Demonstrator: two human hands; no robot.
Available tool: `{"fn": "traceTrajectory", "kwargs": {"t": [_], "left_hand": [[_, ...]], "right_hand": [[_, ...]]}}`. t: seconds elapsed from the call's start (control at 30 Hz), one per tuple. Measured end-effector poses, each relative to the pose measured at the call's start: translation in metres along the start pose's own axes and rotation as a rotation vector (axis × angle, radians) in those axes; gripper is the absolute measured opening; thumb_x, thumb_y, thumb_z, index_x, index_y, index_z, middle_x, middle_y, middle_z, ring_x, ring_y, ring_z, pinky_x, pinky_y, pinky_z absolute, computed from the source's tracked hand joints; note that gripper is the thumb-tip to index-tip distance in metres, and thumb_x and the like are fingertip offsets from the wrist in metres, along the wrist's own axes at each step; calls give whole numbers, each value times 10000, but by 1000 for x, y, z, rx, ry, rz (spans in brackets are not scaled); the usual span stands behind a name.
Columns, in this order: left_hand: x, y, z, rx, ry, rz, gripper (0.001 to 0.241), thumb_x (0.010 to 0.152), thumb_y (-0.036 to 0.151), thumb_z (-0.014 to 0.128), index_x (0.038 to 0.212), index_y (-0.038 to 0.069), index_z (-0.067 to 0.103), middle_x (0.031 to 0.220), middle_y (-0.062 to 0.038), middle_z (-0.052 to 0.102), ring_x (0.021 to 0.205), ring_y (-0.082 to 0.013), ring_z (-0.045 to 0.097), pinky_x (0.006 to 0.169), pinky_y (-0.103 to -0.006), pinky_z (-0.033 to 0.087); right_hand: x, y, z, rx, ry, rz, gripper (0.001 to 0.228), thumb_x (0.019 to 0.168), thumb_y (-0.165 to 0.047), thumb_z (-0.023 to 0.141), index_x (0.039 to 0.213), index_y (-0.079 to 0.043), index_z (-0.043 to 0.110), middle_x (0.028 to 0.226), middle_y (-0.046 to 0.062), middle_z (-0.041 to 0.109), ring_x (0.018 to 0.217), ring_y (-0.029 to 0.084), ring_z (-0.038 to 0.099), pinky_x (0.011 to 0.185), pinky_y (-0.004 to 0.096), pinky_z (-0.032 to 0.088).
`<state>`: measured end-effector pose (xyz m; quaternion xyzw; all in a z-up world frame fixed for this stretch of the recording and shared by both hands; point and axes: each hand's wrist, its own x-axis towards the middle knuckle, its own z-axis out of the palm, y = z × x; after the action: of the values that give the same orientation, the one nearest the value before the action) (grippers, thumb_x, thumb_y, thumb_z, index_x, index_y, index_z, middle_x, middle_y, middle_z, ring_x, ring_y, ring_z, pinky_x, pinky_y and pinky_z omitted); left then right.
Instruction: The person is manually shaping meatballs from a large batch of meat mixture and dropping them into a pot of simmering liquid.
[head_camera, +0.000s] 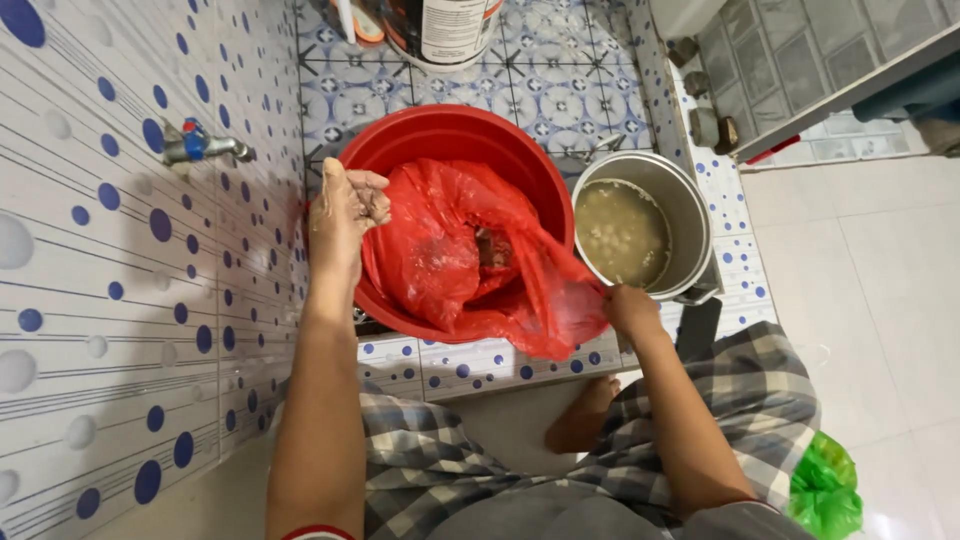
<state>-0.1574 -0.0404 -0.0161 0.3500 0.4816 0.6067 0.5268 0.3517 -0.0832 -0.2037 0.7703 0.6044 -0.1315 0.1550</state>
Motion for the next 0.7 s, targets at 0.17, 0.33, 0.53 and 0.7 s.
{"fn": "traceTrajectory", "kwargs": {"t": [0.17,0.33,0.53,0.7], "left_hand": [[-2,2,-4,-17,-4,28,717,1030,668,322,1026,62,706,708,-95,634,619,-138,622,691,-290,608],[-5,6,-4,-17,-3,33,725,1029,669,309,1028,52,691,701,-93,612,622,-145,619,687,-295,595],[-3,8,-3,10,3,47,716,1045,642,288,1032,57,701,727,-102,639,633,-143,632,701,-304,623],[-1,11,-10,36,-2,54,727,1040,646,266,1035,57,693,743,-87,648,660,-127,639,722,-297,629]], "right_hand": [[-17,-32,3,444,317,-48,426,815,-94,715,1236,-160,708,1175,210,654,1120,444,656,958,545,549],[-84,-126,-84,778,809,-424,377,851,104,650,1196,-43,684,1020,187,628,906,400,662,793,471,572],[-79,-226,-73,340,-112,-236,544,1000,-493,484,1098,-49,783,1055,246,760,1102,433,703,936,537,553],[-31,-267,-40,203,-357,-190,788,925,-632,518,1271,55,688,1254,289,687,1261,390,629,1029,493,524]]}}
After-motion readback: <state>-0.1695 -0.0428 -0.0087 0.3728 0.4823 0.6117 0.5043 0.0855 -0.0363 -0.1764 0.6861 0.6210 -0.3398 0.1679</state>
